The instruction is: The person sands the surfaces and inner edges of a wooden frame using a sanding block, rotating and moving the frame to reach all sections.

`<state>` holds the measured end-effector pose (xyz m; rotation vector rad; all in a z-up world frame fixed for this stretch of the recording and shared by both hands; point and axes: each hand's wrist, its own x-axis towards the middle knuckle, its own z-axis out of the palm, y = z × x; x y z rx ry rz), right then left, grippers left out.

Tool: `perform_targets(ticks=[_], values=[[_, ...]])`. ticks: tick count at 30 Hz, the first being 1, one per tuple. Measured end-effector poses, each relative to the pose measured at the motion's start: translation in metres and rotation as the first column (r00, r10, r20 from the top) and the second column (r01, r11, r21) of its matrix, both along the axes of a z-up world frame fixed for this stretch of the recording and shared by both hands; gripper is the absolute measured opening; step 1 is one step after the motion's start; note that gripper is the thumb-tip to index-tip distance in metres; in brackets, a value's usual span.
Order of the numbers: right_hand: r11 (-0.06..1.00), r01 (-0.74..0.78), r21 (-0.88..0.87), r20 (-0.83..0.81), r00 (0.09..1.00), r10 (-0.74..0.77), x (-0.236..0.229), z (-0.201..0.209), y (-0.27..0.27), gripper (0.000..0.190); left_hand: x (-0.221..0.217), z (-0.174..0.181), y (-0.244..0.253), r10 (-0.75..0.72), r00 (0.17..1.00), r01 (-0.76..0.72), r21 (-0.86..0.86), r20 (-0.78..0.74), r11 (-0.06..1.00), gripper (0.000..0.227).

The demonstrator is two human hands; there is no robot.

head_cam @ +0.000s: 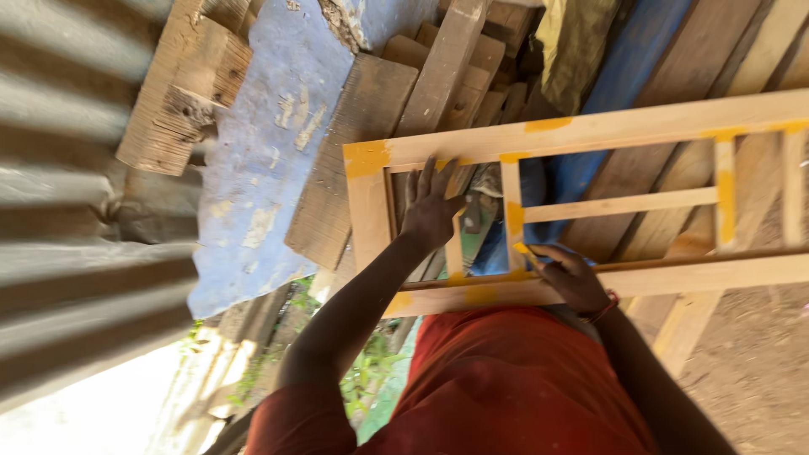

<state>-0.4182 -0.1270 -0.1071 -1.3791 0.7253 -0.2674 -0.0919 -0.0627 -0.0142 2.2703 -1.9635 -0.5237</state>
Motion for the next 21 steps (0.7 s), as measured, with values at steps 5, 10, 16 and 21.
perform_targets(ticks=[5, 10, 16, 21], values=[[0.983, 0.138, 0.12, -0.05, 0.99, -0.133, 0.006, -0.001, 0.001, 0.041, -0.011, 0.001, 0.012, 0.045, 0.997, -0.036, -0.134, 0.063, 0.99, 0.039], [0.993, 0.094, 0.067, -0.047, 0.995, -0.091, 0.008, 0.006, -0.001, 0.041, -0.025, -0.015, 0.003, 0.037, 0.996, -0.033, -0.046, 0.084, 0.998, 0.052], [0.985, 0.126, 0.115, -0.095, 0.989, -0.115, 0.011, 0.023, -0.007, 0.042, -0.038, -0.018, -0.004, 0.077, 0.997, -0.081, -0.15, -0.029, 0.985, 0.05], [0.987, 0.118, 0.108, -0.11, 0.988, -0.106, 0.011, 0.02, -0.011, 0.042, -0.035, -0.011, -0.01, 0.163, 0.987, -0.163, 0.035, -0.002, 0.986, 0.046]])
